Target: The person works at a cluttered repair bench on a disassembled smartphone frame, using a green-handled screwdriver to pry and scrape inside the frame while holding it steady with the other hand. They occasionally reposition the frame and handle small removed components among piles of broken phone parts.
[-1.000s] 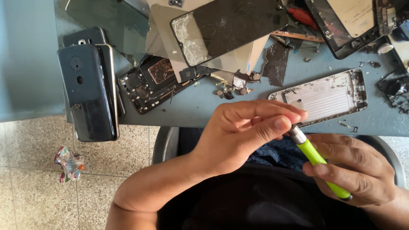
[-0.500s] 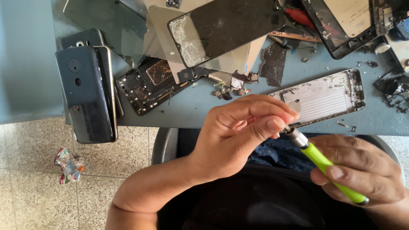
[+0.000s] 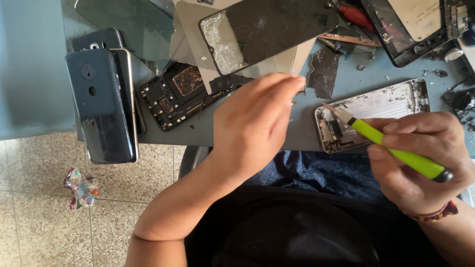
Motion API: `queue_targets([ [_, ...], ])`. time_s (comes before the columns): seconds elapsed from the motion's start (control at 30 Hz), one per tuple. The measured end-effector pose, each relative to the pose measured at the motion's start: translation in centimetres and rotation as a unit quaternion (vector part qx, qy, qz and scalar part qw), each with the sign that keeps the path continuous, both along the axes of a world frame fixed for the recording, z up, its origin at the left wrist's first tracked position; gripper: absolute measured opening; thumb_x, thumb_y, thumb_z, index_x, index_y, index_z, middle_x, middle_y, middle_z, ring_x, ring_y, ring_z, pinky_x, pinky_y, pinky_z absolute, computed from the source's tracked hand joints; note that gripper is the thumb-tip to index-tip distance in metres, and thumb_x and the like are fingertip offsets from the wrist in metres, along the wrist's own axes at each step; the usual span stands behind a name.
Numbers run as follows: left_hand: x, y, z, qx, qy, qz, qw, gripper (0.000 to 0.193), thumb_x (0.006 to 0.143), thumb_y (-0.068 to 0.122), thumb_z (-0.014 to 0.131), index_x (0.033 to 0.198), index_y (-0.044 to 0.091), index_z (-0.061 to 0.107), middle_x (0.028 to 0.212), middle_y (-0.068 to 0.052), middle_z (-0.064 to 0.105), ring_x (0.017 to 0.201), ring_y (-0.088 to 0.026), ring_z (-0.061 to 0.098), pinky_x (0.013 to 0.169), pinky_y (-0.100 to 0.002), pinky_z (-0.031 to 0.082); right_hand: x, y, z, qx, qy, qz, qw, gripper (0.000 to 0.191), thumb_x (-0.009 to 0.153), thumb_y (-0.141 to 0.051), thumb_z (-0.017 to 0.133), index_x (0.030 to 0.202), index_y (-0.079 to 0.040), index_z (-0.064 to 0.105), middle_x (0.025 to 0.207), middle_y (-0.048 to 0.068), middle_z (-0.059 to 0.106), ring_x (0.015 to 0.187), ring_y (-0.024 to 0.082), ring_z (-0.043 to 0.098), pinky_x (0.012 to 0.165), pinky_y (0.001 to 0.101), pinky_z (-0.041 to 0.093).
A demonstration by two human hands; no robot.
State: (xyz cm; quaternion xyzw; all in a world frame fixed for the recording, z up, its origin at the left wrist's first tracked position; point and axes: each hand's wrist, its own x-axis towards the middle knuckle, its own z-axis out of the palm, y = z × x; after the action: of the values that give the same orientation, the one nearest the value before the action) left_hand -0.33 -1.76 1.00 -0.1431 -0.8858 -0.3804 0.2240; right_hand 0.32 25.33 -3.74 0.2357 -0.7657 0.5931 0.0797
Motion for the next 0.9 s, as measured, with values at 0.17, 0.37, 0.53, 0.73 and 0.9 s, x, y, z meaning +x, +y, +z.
queue_targets([
  [0.17,-0.8,0.2,0.7,-0.121,0.005,0.005,0.993,0.023,0.098,0.007,0.079,0.119,0.004,0.07,0.106,-0.004,0.059,0.089,-0.023,0.057,0.083,-0.038,0.048,0.0,-0.3,0.0,-0.023,-0.007,-0.018,1.0,0.016,0.099,0.003,0.073,0.112,0.001,0.064,0.117,0.013,0.06,0.102,0.023,0.074,0.096,0.0358,0.068],
  [0.37,-1.7,0.2,1.5,-0.138,-0.055,-0.009,0.989,0.014,0.094,0.012,0.081,0.103,0.003,0.073,0.096,-0.006,0.054,0.089,-0.025,0.055,0.083,-0.04,0.047,-0.2,0.6,-0.1,0.007,0.007,-0.008,1.0,0.016,0.098,-0.001,0.072,0.112,0.001,0.064,0.115,0.014,0.061,0.101,0.024,0.074,0.092,0.034,0.067],
  [0.53,-2.3,0.0,2.0,-0.139,-0.079,-0.025,0.987,0.01,0.094,0.013,0.079,0.093,0.005,0.073,0.092,-0.007,0.056,0.087,-0.026,0.056,0.083,-0.04,0.048,-0.2,1.1,-0.3,0.031,0.012,-0.007,0.999,0.015,0.099,-0.001,0.073,0.113,-0.001,0.065,0.114,0.013,0.062,0.101,0.022,0.074,0.09,0.0303,0.066],
  [0.73,-2.9,0.1,2.3,-0.132,-0.09,-0.032,0.987,0.011,0.093,0.013,0.078,0.089,0.003,0.073,0.09,-0.008,0.058,0.085,-0.028,0.057,0.081,-0.042,0.048,-0.1,1.4,-0.8,0.036,0.008,-0.012,0.999,0.015,0.101,-0.003,0.073,0.113,-0.001,0.066,0.112,0.013,0.064,0.098,0.017,0.072,0.086,0.0259,0.066],
  [0.9,-3.3,0.0,2.2,-0.13,-0.097,-0.04,0.986,0.008,0.092,0.011,0.076,0.086,0.005,0.076,0.086,-0.01,0.059,0.085,-0.03,0.059,0.08,-0.044,0.048,-0.3,1.4,-0.6,0.05,0.012,-0.01,0.999,0.012,0.101,-0.002,0.074,0.11,0.001,0.067,0.113,0.013,0.064,0.098,0.019,0.073,0.085,0.0277,0.066],
])
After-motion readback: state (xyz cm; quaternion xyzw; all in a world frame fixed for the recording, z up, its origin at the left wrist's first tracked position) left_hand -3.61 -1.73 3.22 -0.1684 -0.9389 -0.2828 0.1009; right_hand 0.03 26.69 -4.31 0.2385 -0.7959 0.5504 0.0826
